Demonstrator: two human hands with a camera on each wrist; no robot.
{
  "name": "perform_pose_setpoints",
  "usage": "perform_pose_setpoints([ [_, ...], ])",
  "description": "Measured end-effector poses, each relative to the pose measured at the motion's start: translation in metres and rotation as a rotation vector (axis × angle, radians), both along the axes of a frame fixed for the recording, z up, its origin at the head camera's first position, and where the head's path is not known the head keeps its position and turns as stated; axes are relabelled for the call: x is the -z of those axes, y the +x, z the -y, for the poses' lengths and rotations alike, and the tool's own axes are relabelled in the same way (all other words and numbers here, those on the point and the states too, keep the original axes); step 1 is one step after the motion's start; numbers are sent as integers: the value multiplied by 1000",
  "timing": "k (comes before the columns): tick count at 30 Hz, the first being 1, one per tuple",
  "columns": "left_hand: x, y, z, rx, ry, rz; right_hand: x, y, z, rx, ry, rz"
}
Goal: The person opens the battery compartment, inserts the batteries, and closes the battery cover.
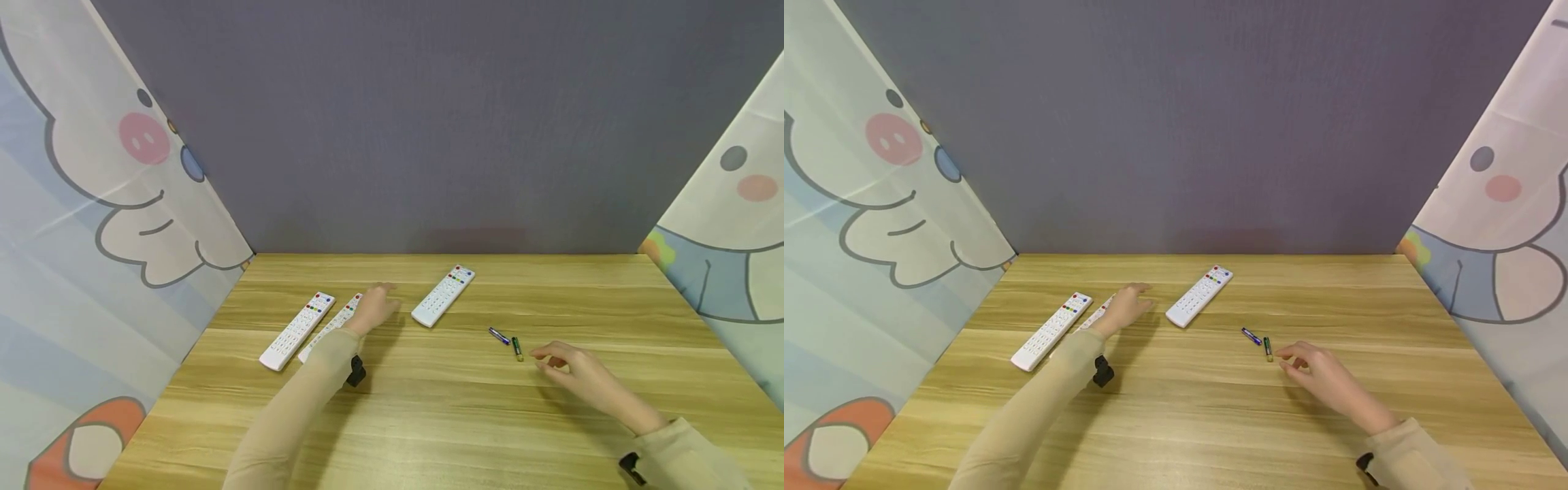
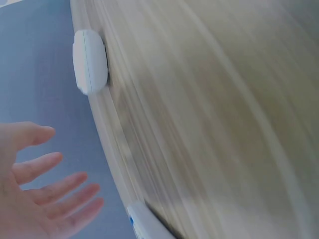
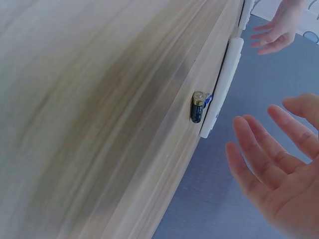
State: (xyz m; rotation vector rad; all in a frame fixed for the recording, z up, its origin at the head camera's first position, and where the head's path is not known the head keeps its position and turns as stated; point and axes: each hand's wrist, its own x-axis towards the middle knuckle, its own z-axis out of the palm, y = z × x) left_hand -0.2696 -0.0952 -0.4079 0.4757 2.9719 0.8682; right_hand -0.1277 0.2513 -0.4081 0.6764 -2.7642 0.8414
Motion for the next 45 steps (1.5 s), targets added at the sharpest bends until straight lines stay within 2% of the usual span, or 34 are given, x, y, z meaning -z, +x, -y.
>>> perform_pose_setpoints([
  [3, 1, -2, -10, 10, -12, -13, 0, 0, 0, -4, 0, 11],
  [6, 3, -3, -19, 18, 13, 22, 0, 0, 1, -7, -7, 22],
  [9, 6, -5, -27, 26, 0, 17, 0, 0, 1, -15, -17, 29],
  [13, 9, -5, -38, 44, -16, -1, 0, 0, 1, -17, -18, 37],
  [17, 10, -3, -50, 60, -15, 16, 1, 0, 0, -8, -6, 58],
  [23, 15, -2, -65, 72, -89, -44, 0, -1, 0, -6, -4, 84],
  [27, 18, -2, -71, 75, -100, -65, 0, -1, 0, -1, -3, 88],
  [32, 21, -1, -77, 78, -110, -85, -1, -1, 0, 5, 0, 104],
  [39, 28, -2, -84, 91, -196, -148, 0, -1, -1, 2, -3, 114],
  [45, 30, -3, -88, 93, -224, -164, 0, -2, 0, 4, -6, 116],
])
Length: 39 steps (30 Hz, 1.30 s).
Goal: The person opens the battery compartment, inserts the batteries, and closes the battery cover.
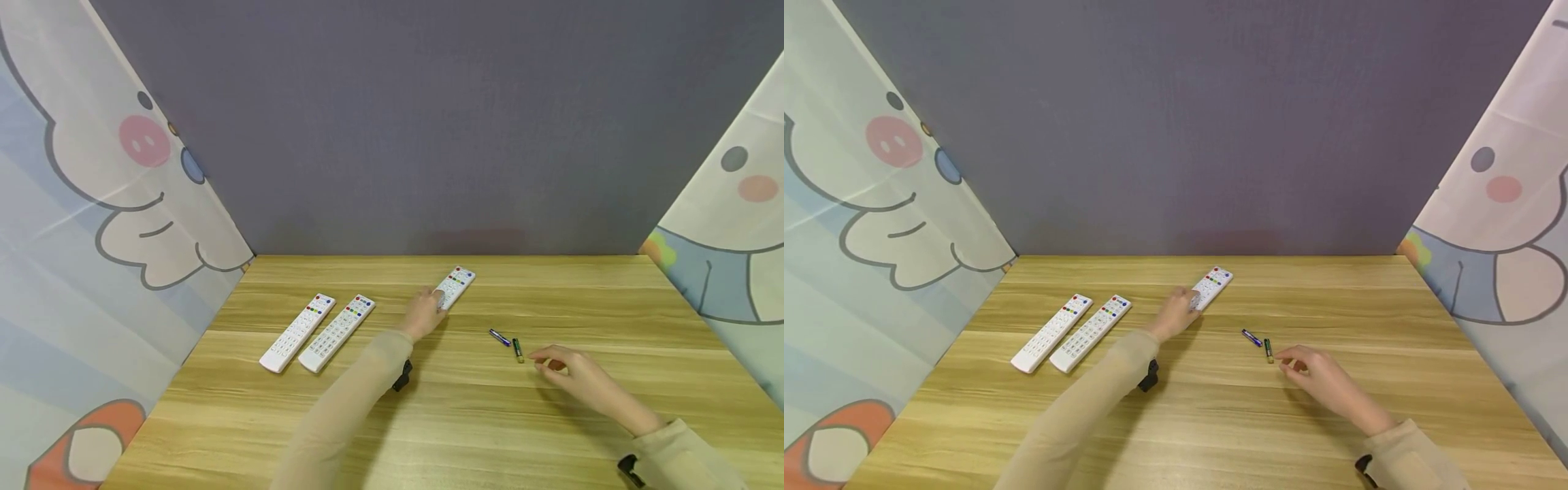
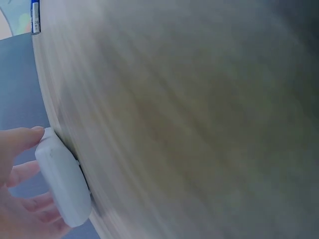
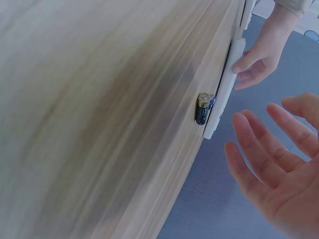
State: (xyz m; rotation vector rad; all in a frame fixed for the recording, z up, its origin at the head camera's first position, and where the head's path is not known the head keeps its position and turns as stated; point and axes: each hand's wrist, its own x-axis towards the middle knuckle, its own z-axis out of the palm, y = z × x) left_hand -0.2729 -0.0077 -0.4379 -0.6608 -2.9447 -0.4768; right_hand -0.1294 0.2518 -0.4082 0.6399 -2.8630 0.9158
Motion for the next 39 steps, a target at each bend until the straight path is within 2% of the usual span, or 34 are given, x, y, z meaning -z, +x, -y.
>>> perform_pose_setpoints([
  [11, 0, -3, -2, 0, -98, -37, -1, 1, 1, 6, 5, 16],
  [14, -3, -5, -1, 9, -113, -17, -1, 0, 0, 0, 7, 24],
  [15, 5, -10, 0, 14, -104, -25, -1, 0, 0, -2, 8, 27],
  [19, 5, -14, 1, -16, -74, 72, -1, 0, 0, -9, 4, 36],
  [21, 4, -14, 2, -31, -36, 112, 0, 0, -1, -10, 2, 37],
  [22, -5, -8, 1, -44, -29, 150, 0, 0, -1, -11, 0, 38],
  [29, -12, -1, 5, -49, 73, 213, 0, 0, 0, -13, -5, 42],
  [34, -14, 1, 8, -61, 260, 284, 0, 0, 0, -13, -9, 39],
  [39, -15, 3, 9, -81, 516, 385, 0, 0, 2, -15, -12, 18],
])
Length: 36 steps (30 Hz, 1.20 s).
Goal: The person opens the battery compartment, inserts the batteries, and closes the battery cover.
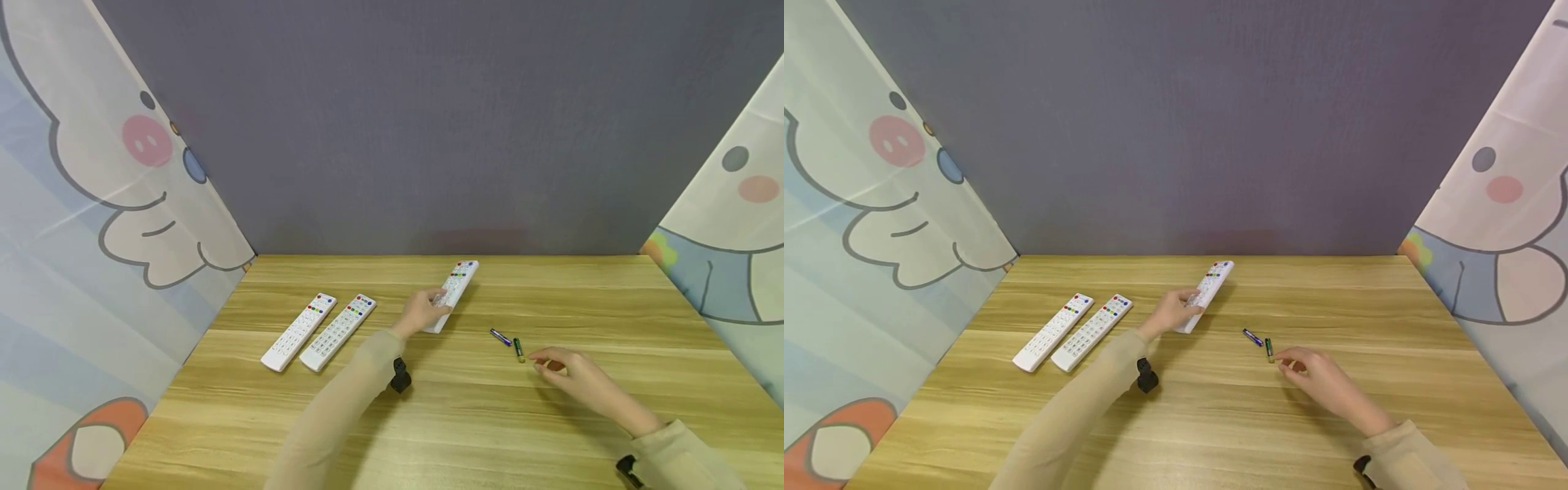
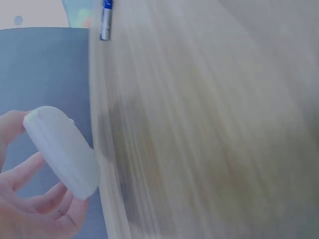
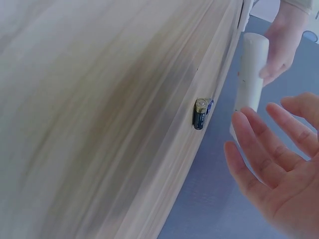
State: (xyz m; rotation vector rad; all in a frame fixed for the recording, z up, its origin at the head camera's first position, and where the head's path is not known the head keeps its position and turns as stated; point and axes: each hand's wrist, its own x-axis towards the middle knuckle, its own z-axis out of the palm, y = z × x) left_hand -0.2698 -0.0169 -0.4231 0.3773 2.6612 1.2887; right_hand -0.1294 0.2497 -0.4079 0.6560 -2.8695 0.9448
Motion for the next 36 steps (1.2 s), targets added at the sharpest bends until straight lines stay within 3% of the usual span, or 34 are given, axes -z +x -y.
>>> perform_pose_setpoints([
  [5, -3, 5, 1, -68, 268, 102, 0, 0, 2, 4, 9, 1],
  [8, -5, 8, 3, -103, 370, 156, 0, 0, 3, 2, 13, 6],
  [12, -8, 13, 6, -121, 462, 206, 1, 0, 4, -2, 6, 1],
  [21, -13, 23, 9, -151, 576, 262, 1, 1, 9, -20, 1, -10],
  [25, -15, 27, 9, -168, 661, 303, 2, 1, 11, -50, -6, -57],
  [36, -27, 49, 9, -97, 870, 384, -4, 4, 22, -95, -16, -85],
])
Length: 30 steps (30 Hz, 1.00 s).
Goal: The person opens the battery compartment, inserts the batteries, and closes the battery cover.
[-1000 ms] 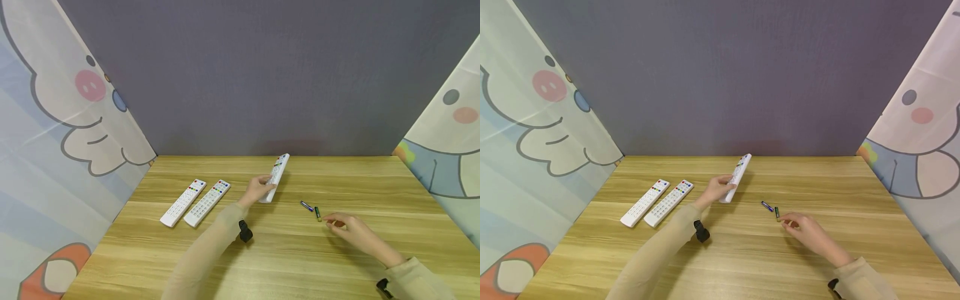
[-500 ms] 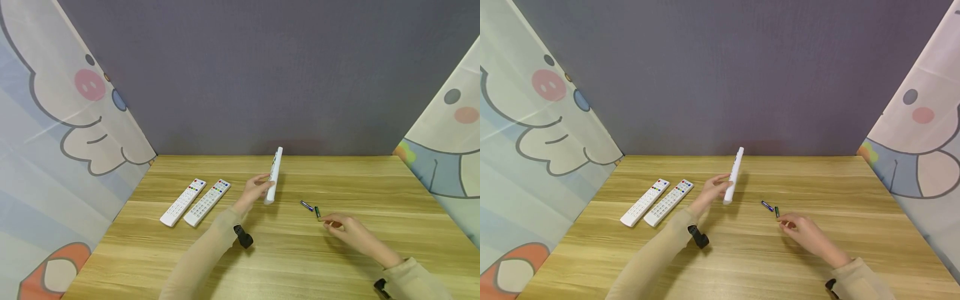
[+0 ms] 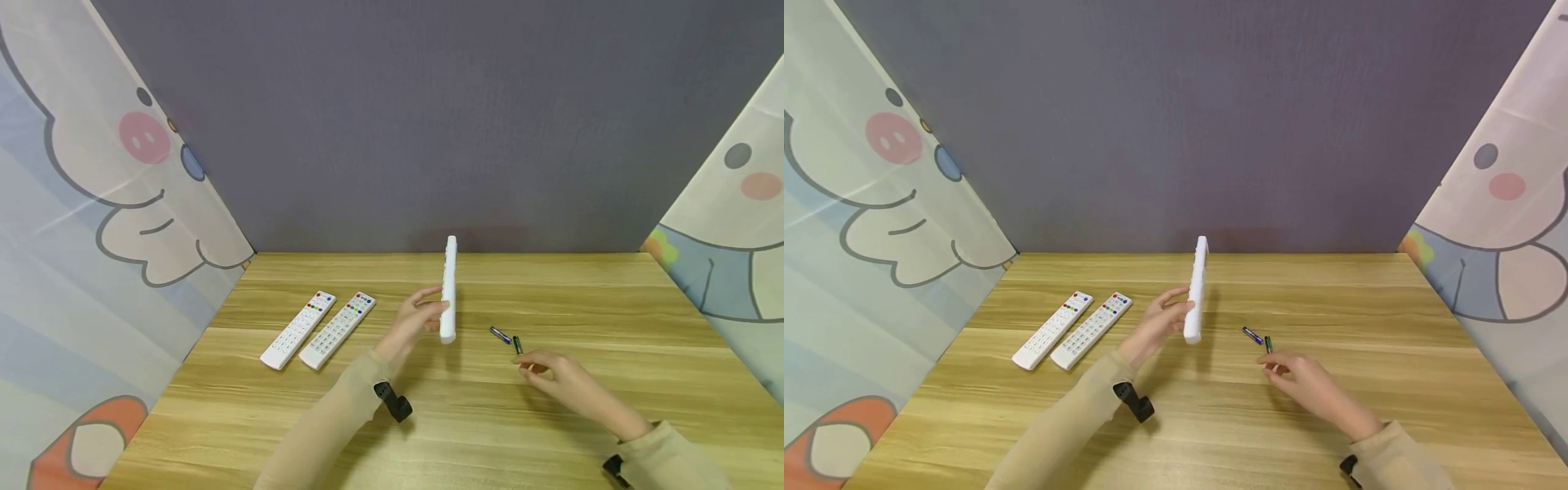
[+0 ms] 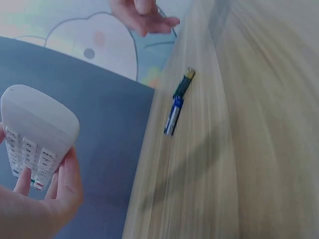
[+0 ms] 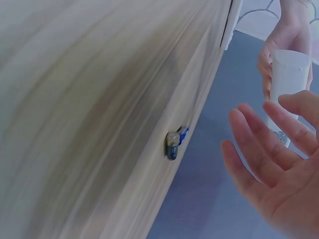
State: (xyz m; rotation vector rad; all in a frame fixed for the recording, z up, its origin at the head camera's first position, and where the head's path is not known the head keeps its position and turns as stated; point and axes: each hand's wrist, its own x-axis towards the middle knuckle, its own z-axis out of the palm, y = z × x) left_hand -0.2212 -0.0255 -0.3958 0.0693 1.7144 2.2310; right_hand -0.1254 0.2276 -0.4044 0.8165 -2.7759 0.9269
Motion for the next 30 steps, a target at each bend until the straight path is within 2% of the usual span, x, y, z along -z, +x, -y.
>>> perform_pose_setpoints([
  [5, -1, 9, 0, 24, 82, -22, -2, 2, 6, 6, -5, -12],
  [13, -8, 24, 4, 46, 90, -48, -4, 10, 17, 38, -32, -21],
  [22, -17, 44, 4, 38, 106, -58, -6, 13, 33, 38, -118, -120],
  [27, -19, 52, 2, 27, 119, -62, -7, 13, 42, 83, -172, -207],
  [30, -19, 56, 2, 9, 119, -55, -9, 15, 47, 113, -224, -202],
])
